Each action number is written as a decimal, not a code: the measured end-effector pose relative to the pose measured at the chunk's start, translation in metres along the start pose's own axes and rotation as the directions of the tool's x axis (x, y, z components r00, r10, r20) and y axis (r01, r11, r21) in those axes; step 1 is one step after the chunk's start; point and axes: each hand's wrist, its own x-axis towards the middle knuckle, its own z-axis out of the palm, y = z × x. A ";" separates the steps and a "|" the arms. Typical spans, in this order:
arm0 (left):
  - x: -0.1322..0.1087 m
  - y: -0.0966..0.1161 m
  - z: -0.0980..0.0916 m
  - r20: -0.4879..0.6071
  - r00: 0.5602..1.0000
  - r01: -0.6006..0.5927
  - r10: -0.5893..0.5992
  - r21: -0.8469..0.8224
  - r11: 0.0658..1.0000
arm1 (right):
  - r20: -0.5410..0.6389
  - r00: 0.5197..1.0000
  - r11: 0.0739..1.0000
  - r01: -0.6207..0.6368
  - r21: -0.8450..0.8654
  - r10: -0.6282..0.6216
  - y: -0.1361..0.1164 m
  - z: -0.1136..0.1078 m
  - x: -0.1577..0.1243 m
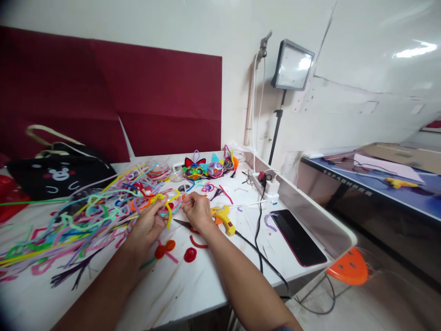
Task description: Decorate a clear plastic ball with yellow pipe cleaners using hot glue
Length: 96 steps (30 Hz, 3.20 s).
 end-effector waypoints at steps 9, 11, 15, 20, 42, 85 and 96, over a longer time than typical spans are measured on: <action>-0.002 0.003 0.004 -0.023 0.999 0.027 -0.027 0.022 0.999 | -0.009 1.000 1.000 -0.006 -0.001 0.006 -0.001 -0.002 0.000; -0.002 0.002 0.003 -0.040 0.999 0.034 -0.033 0.019 0.999 | -0.008 1.000 1.000 -0.017 0.002 0.017 -0.002 -0.001 0.000; -0.003 0.001 0.002 -0.021 0.999 0.027 -0.026 0.008 1.000 | 0.013 1.000 1.000 -0.028 0.011 0.028 0.001 -0.001 0.001; -0.001 -0.001 0.001 0.013 1.000 0.026 -0.026 0.009 1.000 | 0.038 0.999 0.998 -0.027 0.063 0.025 0.006 -0.002 0.003; -0.002 0.001 0.003 -0.015 0.998 0.066 -0.068 -0.102 0.993 | -0.019 0.996 0.974 0.078 -0.213 -0.084 0.008 -0.092 -0.015; 0.004 -0.003 0.003 -0.008 0.998 0.066 -0.067 -0.088 0.994 | 0.493 0.869 0.620 0.363 -0.696 0.045 0.010 -0.071 -0.063; 0.007 -0.002 -0.003 -0.005 0.999 0.052 -0.054 -0.132 0.990 | 0.475 0.849 0.439 0.345 -0.830 0.232 -0.001 -0.033 -0.048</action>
